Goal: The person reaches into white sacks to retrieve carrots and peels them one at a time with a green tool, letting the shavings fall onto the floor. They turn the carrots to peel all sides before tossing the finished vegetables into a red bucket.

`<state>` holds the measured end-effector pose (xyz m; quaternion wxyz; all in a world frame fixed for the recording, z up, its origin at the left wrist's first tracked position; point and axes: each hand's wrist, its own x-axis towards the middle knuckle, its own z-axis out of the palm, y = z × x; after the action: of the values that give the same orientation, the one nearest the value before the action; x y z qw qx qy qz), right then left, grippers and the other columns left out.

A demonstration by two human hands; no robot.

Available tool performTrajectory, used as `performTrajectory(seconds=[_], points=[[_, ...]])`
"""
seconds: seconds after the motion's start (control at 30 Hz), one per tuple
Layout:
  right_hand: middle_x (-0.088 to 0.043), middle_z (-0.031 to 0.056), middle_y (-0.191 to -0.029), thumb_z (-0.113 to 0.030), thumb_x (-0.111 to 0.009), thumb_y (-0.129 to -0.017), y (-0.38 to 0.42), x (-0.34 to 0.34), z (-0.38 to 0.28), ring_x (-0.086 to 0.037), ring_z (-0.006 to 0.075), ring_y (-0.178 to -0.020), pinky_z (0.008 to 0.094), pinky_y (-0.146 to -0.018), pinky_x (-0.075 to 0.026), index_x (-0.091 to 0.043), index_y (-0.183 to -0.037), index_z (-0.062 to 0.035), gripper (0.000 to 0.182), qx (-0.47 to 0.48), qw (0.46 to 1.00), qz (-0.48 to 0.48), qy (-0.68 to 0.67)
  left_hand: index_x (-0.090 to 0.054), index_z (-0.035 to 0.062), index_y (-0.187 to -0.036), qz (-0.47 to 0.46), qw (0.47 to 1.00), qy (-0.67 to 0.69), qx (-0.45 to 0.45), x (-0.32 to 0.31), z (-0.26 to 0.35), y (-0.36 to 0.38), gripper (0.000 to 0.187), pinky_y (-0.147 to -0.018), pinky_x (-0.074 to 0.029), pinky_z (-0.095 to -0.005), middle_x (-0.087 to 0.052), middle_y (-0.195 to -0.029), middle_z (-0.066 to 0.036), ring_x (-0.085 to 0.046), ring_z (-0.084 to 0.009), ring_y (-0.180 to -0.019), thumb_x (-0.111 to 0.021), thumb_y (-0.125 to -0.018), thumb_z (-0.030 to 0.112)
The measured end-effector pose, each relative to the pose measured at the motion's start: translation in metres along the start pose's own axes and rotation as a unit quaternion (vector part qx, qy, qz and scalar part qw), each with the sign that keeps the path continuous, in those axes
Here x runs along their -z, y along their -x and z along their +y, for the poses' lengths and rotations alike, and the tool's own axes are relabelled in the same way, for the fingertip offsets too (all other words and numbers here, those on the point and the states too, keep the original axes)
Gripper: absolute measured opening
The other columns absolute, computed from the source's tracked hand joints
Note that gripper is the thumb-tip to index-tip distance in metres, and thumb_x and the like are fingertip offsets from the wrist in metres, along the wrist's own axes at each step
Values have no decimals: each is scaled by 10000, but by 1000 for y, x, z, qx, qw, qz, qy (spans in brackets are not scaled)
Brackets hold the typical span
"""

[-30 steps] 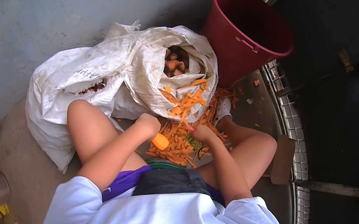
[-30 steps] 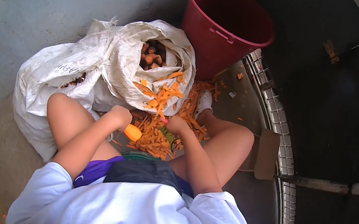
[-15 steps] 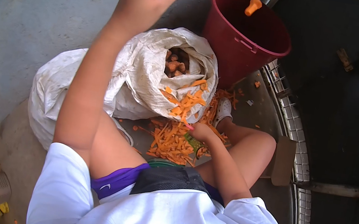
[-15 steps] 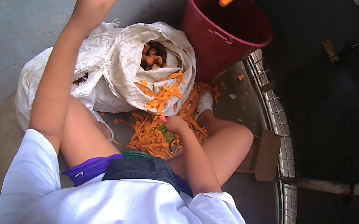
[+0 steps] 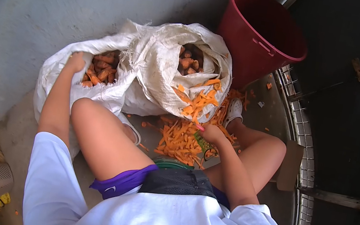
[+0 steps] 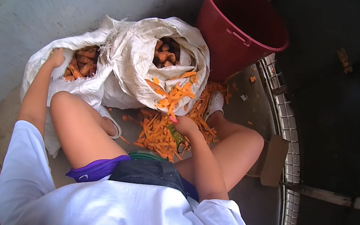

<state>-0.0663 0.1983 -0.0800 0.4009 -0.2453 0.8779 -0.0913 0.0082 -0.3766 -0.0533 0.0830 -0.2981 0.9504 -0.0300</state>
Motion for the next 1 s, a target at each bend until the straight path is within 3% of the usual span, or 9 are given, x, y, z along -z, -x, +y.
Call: performTrajectory(seconds=[0.27,0.33,0.4,0.5,0.63,0.7,0.8,0.83,1.0], points=[[-591,173,-754,-289,-508,-736,-14,-8,7,-567,313,-719,405,-668,-428,-578,-843,-30,288,-26,999,-18,10,-410,106,-1169,166,985,37,-16,30,5,48,515,-896,-354,-386,-427,-1148,-129,-401,-302,-1083,-557,-676,72],[-595,176,-770,-284,-497,-736,-14,-7,1,-568,314,-739,406,-684,-431,-584,-848,-29,292,-33,999,-33,26,-453,88,-1129,69,993,43,-88,-5,-8,47,477,-889,-358,-369,-444,-1141,-160,-426,-307,-1059,-572,-668,91],[-594,174,-765,-290,-502,-736,-15,-8,-3,-568,313,-744,404,-686,-430,-584,-850,-28,297,-29,998,-38,41,-484,73,-1094,-203,917,318,-129,-32,-11,56,456,-905,-343,-351,-436,-1169,-178,-429,-315,-1068,-603,-657,134],[-593,172,-769,-293,-509,-741,-15,-13,-2,-566,316,-746,406,-681,-430,-584,-850,-29,295,-3,999,10,34,-415,89,-1166,-211,959,112,-151,-72,-21,85,567,-925,-324,-338,-409,-1201,-197,-396,-310,-1118,-635,-652,184],[-591,173,-787,-289,-512,-751,-18,-17,6,-562,322,-763,411,-684,-428,-578,-868,-37,286,-22,999,24,-3,-282,101,-1249,-70,994,-5,-81,-173,-79,106,710,-948,-297,-356,-409,-1171,-245,-358,-330,-1153,-655,-658,222],[-590,173,-794,-290,-513,-755,-21,-17,9,-560,324,-772,416,-682,-426,-573,-878,-42,283,-27,999,20,-1,-223,100,-1273,-162,982,87,30,-94,-47,137,749,-951,-289,-370,-409,-1158,-263,-352,-341,-1154,-652,-674,231],[-586,179,-782,-278,-519,-757,-24,-26,11,-558,329,-753,422,-664,-423,-562,-869,-41,266,-8,998,52,17,-248,49,-1256,-25,951,308,-15,-83,-63,117,659,-937,-306,-372,-422,-1146,-256,-391,-359,-1107,-610,-724,190],[-583,184,-770,-273,-522,-757,-23,-26,7,-555,337,-743,424,-655,-421,-556,-866,-40,260,-14,996,90,-7,-291,-6,-1225,-129,905,394,95,-41,-46,112,554,-909,-335,-352,-438,-1139,-235,-439,-348,-1051,-559,-763,144],[-553,205,-711,-221,-556,-750,-19,-17,2,-551,352,-689,395,-598,-418,-535,-893,-40,232,-31,972,211,-103,-325,4,-1231,47,973,224,22,-55,-76,65,502,-947,-303,-343,-399,-1204,-223,-390,-320,-1122,-450,-746,39]])
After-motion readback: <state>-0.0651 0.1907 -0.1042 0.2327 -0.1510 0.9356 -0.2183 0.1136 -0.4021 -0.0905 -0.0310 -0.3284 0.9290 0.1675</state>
